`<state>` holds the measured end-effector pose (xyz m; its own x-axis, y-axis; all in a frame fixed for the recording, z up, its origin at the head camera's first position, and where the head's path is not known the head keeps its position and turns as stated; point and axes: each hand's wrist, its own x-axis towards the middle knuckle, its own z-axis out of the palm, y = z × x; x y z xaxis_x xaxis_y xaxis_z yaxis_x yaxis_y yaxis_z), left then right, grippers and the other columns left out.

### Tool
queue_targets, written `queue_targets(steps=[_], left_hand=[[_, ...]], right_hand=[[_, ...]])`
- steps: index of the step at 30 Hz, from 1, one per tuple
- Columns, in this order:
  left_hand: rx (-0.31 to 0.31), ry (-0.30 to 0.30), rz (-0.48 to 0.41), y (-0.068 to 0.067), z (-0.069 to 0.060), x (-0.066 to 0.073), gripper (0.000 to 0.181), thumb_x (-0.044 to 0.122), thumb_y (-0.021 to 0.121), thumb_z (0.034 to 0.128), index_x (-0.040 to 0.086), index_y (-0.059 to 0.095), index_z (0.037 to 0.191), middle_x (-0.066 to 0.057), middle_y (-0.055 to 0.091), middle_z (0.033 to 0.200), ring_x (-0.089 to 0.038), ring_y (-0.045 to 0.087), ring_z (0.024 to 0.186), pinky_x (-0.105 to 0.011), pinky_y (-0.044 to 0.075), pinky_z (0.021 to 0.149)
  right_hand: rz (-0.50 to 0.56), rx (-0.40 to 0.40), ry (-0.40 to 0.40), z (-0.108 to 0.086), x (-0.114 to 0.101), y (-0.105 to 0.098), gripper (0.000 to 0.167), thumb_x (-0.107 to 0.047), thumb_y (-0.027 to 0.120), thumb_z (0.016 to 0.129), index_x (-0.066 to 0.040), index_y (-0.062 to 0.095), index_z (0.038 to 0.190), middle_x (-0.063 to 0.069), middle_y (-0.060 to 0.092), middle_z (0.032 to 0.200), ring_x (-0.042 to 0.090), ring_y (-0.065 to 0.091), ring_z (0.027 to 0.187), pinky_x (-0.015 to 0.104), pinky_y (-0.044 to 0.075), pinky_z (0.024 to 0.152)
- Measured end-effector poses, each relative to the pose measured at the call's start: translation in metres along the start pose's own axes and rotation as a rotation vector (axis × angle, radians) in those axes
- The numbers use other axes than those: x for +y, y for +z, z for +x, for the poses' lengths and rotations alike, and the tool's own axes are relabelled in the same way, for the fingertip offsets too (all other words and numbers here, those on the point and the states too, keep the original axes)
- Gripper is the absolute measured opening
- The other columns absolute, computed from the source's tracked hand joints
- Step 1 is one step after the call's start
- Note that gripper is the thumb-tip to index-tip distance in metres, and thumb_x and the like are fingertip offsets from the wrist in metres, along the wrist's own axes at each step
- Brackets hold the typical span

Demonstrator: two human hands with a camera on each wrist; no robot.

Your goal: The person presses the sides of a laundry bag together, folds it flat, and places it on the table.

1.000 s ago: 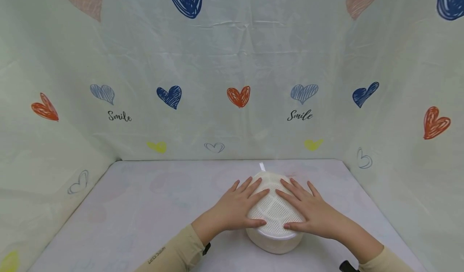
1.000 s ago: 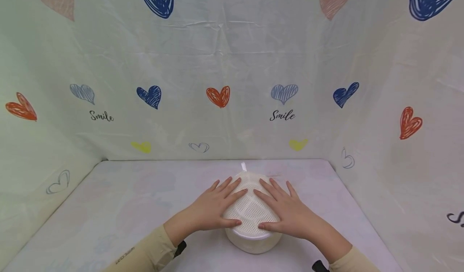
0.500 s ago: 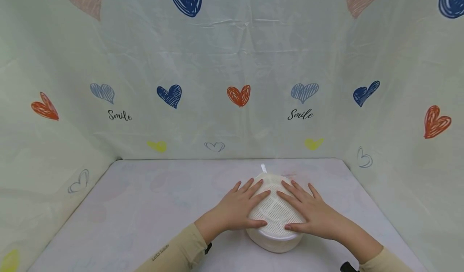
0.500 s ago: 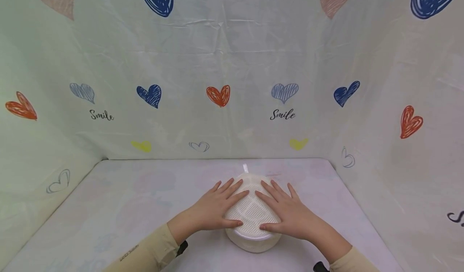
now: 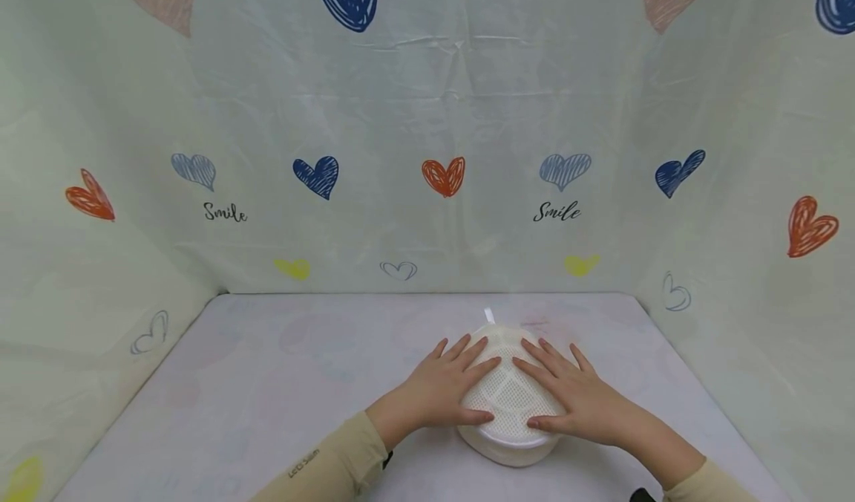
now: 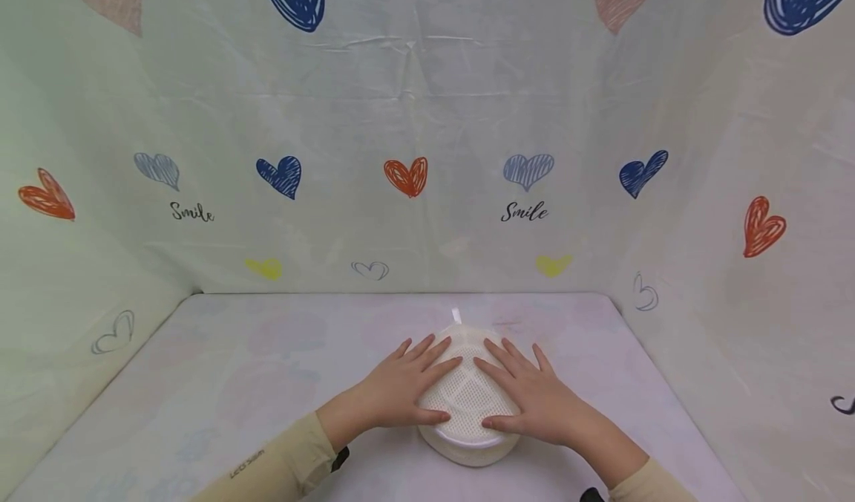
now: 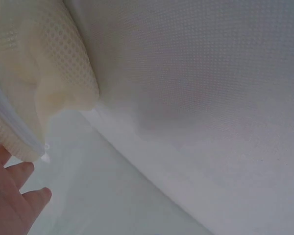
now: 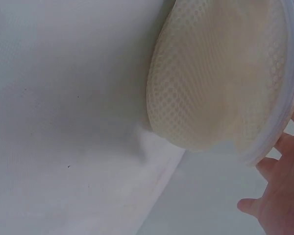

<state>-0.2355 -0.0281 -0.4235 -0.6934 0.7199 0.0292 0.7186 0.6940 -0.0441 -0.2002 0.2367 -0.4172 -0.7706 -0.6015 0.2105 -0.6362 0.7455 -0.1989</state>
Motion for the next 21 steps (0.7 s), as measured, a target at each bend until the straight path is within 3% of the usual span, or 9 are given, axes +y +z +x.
queue_targets(steps=[21], left_hand=[[-0.025, 0.002, 0.014, 0.011, 0.004, 0.000, 0.082, 0.073, 0.046, 0.0876, 0.031, 0.027, 0.155, -0.002, 0.017, 0.162, -0.026, 0.018, 0.146, -0.052, 0.023, 0.113]], right_hand=[[0.026, -0.076, 0.047, 0.000, 0.011, 0.016, 0.086, -0.069, 0.057, 0.084, -0.019, 0.036, 0.152, 0.009, 0.024, 0.159, 0.042, 0.022, 0.143, 0.072, 0.008, 0.104]])
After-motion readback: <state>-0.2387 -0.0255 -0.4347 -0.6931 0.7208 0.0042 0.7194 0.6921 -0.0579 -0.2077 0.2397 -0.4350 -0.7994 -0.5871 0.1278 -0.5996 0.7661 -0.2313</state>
